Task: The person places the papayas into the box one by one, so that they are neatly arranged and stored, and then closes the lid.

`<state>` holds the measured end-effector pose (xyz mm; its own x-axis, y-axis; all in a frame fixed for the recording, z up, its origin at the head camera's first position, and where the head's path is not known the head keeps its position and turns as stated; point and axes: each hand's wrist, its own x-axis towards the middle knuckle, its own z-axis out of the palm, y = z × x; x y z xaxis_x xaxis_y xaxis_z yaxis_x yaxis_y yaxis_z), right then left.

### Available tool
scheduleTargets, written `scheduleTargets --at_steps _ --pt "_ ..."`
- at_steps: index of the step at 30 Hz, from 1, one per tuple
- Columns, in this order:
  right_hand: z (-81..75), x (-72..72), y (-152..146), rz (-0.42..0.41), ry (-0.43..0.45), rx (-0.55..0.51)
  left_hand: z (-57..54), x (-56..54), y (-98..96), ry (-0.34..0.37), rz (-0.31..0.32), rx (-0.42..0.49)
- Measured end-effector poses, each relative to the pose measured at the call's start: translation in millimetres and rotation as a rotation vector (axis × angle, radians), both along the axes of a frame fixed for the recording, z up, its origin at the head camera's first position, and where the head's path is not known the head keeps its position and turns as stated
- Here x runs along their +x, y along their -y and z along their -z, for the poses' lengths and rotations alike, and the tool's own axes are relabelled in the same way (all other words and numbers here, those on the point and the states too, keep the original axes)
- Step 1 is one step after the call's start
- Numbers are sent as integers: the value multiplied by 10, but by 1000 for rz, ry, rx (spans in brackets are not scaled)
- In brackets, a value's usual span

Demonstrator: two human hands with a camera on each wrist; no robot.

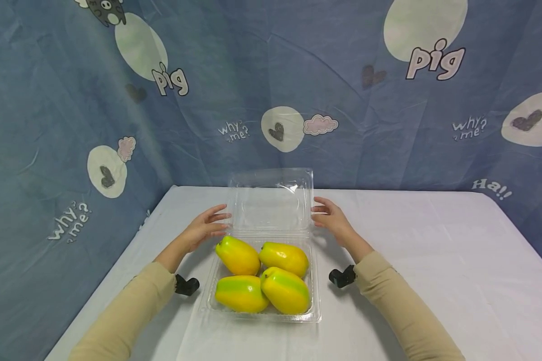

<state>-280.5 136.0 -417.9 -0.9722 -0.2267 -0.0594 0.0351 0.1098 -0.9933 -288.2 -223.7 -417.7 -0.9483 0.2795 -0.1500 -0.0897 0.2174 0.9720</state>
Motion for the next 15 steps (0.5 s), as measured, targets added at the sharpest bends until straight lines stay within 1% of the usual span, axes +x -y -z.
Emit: scheduleTargets --at_steps 4,8,11,15 --pt "-39 21 14 36 -35 -2 -40 15 -16 -25 -44 -33" --pt "-86 47 14 68 -60 -8 -82 39 -23 -69 -66 -47" --pt "-133 74 24 84 -60 7 -104 62 -10 -98 -60 -46" --pt "-208 114 28 85 -62 26 -147 109 6 -121 -61 -53"
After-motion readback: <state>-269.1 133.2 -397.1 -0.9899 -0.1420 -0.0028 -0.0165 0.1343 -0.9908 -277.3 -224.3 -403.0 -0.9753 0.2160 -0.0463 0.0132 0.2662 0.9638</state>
